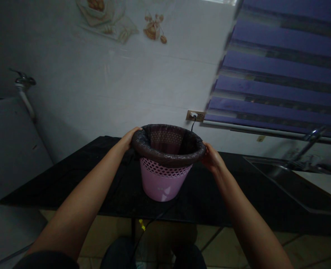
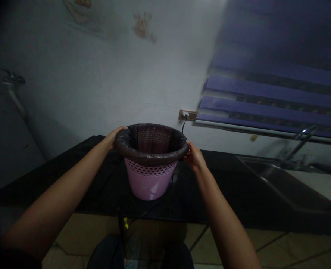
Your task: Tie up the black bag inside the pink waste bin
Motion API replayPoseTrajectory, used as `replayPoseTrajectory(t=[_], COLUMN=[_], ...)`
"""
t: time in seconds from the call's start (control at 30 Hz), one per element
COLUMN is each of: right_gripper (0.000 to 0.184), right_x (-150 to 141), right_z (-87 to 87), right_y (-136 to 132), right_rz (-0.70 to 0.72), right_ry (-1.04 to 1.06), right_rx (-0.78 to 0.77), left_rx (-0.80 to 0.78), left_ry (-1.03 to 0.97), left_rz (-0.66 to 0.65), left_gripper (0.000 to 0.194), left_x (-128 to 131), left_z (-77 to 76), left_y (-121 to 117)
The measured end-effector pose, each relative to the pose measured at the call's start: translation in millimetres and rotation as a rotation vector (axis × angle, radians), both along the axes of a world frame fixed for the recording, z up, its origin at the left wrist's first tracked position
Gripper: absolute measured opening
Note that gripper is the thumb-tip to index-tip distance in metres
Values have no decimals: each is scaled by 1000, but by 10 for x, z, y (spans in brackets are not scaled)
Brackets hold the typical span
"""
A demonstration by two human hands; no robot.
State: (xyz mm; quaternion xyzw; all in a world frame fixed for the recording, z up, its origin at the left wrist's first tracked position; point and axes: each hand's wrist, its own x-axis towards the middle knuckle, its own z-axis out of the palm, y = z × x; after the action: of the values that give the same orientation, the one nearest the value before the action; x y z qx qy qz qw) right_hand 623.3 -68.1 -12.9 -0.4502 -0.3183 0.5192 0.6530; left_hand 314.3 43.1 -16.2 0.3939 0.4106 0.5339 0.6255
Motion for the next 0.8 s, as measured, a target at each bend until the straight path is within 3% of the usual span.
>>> replayPoseTrajectory(t=[0.8], right_gripper=[27], right_x=[-105], right_z=[73], right_y=[-168], right_rz=[-75], right_ry=[25], right_rx=[-35], left_rx=[-18], left_ry=[-1], left_rz=[-43], left_gripper=[17], left_x=[15], left_z=[-9], left_y=[49])
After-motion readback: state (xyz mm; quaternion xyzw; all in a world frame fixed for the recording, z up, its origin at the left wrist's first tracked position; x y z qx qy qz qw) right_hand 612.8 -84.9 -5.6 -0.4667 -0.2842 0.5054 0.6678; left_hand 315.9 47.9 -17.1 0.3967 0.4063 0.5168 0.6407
